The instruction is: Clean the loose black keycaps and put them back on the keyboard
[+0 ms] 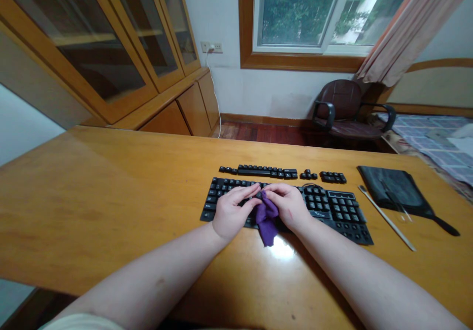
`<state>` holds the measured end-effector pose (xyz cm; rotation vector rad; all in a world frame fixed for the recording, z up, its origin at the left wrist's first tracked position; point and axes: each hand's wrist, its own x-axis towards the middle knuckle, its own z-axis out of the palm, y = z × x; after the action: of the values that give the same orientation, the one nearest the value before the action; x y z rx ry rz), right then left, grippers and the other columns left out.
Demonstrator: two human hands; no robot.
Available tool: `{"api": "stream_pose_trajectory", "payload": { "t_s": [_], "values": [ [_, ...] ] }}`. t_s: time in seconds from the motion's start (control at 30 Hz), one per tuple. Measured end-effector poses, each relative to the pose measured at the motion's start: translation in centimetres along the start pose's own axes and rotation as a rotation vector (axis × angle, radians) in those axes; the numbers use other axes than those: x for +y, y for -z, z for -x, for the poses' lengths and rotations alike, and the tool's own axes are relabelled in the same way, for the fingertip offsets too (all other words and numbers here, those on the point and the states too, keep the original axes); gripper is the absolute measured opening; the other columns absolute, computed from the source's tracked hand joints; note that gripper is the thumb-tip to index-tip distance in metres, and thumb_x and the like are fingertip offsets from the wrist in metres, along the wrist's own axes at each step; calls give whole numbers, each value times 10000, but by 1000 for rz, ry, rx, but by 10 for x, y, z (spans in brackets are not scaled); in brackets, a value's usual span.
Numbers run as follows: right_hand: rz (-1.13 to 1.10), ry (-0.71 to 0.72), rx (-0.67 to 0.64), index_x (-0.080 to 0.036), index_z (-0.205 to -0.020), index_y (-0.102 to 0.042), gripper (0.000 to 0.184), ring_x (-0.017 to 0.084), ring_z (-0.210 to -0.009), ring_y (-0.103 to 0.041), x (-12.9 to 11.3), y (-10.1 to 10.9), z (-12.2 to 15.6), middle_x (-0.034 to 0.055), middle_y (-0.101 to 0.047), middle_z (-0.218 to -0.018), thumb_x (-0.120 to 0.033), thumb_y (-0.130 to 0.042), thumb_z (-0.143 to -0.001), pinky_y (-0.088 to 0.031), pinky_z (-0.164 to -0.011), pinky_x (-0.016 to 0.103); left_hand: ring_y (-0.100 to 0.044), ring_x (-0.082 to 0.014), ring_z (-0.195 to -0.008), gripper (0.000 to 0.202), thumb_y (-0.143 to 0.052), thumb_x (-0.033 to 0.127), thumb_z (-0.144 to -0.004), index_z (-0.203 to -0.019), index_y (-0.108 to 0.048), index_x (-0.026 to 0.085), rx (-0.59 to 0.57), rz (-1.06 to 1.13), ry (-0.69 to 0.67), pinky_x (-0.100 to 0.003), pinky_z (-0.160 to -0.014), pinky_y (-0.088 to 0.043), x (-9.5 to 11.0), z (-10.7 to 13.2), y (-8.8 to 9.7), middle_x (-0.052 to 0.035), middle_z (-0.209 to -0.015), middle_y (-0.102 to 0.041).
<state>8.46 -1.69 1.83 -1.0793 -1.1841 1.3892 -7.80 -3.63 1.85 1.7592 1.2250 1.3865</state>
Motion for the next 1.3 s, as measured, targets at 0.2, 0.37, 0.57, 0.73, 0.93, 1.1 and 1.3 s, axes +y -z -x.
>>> {"api": "stream_pose_trajectory", "payload": {
  "t_s": [0.2, 0.37, 0.57, 0.73, 0.93, 1.1, 1.3],
  "values": [
    [-56, -57, 35, -176, -724, -692, 229, 132, -574, -564, 2, -3, -1, 18, -668, -675, -385, -738, -641, -451, -577, 271, -638, -194, -1032, 383, -606, 202, -788, -1170, -602, 201, -39, 96, 91, -345, -976, -486, -5, 2, -6, -77, -1128, -669],
    [5, -32, 12, -186, -733, -691, 206, 120, -582, -548, 2, -4, 0, 5, -662, -675, -358, -749, -634, -430, -588, 260, -643, -183, -984, 207, -595, 182, -785, -972, -684, 180, 9, 120, 52, -343, -913, -522, 0, -4, -4, -83, -1042, -678],
    [-100, -61, 30, -179, -718, -669, 209, 112, -569, -538, 0, -4, 0, -5, -648, -657, -347, -754, -626, -421, -578, 253, -646, -157, -866, 137, -658, 178, -740, -861, -718, 200, -21, 74, 2, -288, -793, -561, 5, -9, 1, -51, -884, -671],
    [-146, -78, 28, -181, -725, -638, 231, 109, -556, -520, -1, -5, 1, -15, -623, -644, -348, -758, -619, -403, -551, 244, -677, -179, -880, 177, -623, 202, -766, -931, -673, 161, -1, 202, 169, -319, -822, -565, 3, -7, -3, -74, -960, -707],
    [-120, -64, -15, -186, -720, -621, 227, 94, -518, -478, -2, -6, 4, -34, -580, -599, -344, -756, -629, -354, -511, 227, -688, -191, -885, 266, -683, 197, -697, -959, -657, 160, -30, 303, 231, -331, -838, -566, 5, -7, -5, -86, -1000, -713],
    [-240, -125, -49, -185, -696, -592, 232, 82, -475, -445, 3, -5, 2, -45, -560, -570, -355, -741, -647, -320, -477, 215, -694, -191, -856, 210, -675, 193, -702, -908, -656, 157, -21, 299, 217, -333, -821, -575, 5, -5, -5, -78, -953, -723],
    [-203, -119, -84, -178, -695, -590, 234, 87, -521, -468, 1, -4, 1, -35, -584, -620, -341, -749, -643, -351, -519, 220, -668, -191, -955, 232, -592, 143, -757, -982, -647, 160, -73, 293, 215, -345, -901, -537, 0, -7, -5, -84, -1022, -706]
  ]
}}
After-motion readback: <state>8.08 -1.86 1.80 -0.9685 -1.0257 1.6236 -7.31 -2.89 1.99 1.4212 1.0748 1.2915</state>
